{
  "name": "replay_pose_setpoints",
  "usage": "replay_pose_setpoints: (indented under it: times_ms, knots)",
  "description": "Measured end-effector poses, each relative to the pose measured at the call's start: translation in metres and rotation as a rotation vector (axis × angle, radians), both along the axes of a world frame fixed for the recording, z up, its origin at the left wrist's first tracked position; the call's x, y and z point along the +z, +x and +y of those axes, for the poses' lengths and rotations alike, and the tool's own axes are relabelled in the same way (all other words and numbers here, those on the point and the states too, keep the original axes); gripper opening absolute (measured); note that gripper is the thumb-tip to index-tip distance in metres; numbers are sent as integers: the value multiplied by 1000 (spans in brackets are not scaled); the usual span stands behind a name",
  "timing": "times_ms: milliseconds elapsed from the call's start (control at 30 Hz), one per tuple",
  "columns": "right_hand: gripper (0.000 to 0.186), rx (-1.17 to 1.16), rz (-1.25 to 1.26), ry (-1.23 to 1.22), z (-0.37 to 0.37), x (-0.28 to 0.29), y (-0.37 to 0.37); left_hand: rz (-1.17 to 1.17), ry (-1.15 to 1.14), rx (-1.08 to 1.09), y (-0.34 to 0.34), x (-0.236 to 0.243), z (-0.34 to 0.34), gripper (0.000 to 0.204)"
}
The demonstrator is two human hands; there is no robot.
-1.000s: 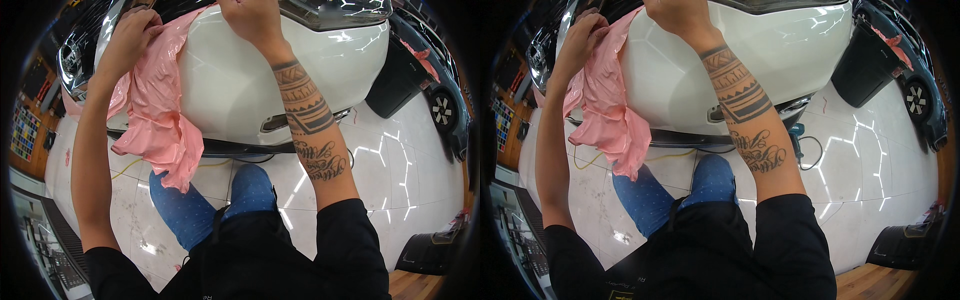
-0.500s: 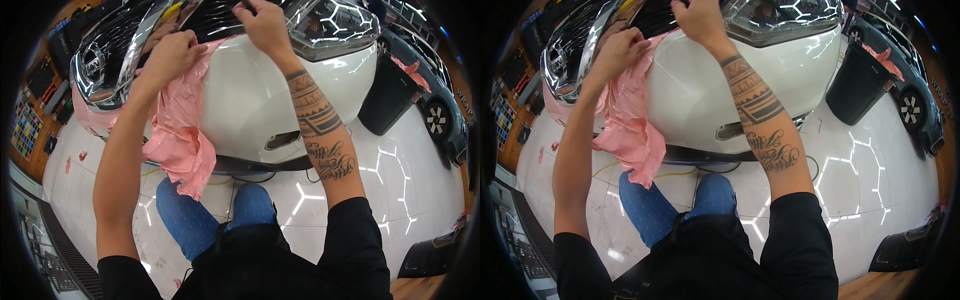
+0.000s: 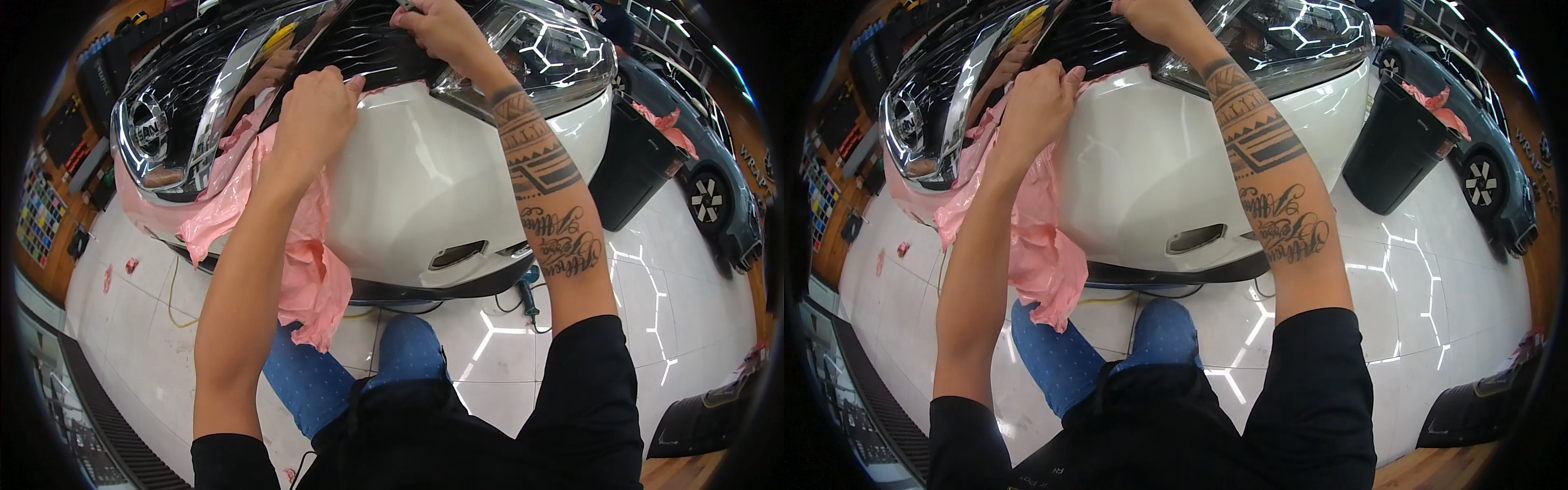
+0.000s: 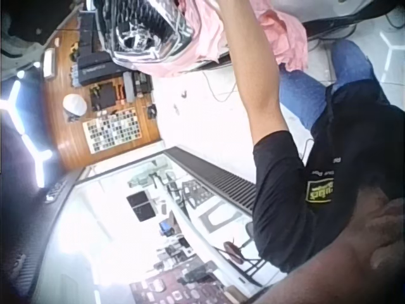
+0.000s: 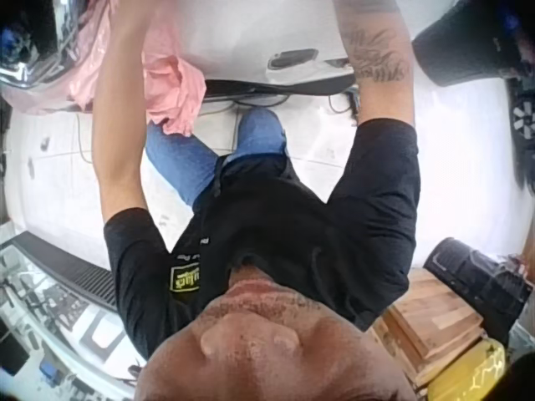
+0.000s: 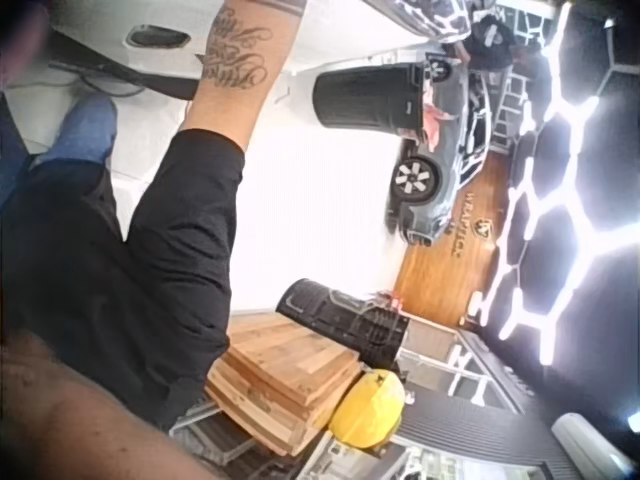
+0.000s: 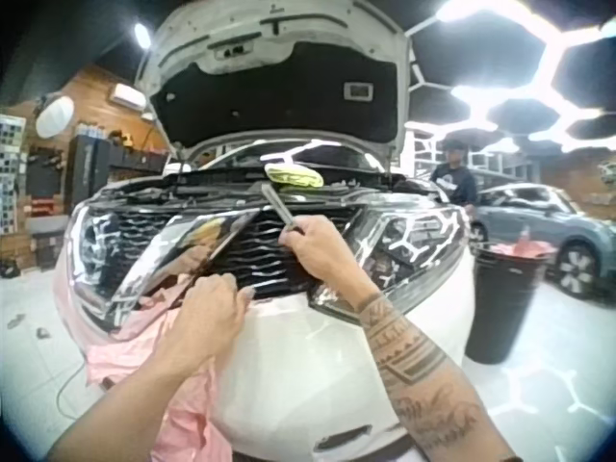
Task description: The person applies a pink vinyl wrap to the front bumper of a white car. They use a pink cloth to smooth the material and a plastic squeegee to press it into the contours of the bumper and grille area.
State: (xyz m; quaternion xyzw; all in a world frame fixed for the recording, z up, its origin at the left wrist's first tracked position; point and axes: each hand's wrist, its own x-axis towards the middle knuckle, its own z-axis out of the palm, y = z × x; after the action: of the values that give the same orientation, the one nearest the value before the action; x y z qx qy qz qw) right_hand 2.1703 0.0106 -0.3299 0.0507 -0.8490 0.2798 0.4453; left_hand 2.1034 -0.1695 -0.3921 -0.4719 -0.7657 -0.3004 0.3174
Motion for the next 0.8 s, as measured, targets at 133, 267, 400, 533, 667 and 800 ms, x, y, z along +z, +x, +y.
replay_pose_setpoints:
  times_ms: [133, 267, 400, 533, 667, 800]
  knots:
    - [18, -12, -283, -13, 9, 9, 18, -72, -62, 34, -3, 8, 6, 37]
    - [18, 182, -374, -248, 6, 11, 15, -231, -73, 65, -5, 14, 5, 36]
    - [19, 296, -272, -309, 10, 8, 18, -734, 336, -333, 2, 31, -19, 40]
    - [20, 335, -254, -413, 11, 10, 29, -546, 218, -599, 66, 67, -50, 35]
    - [21, 337, -275, -335, 15, 8, 25, -73, 86, -380, 51, 58, -42, 29]
    - [18, 163, -222, -32, 13, 4, 23, 108, -173, -187, 11, 6, -41, 29]
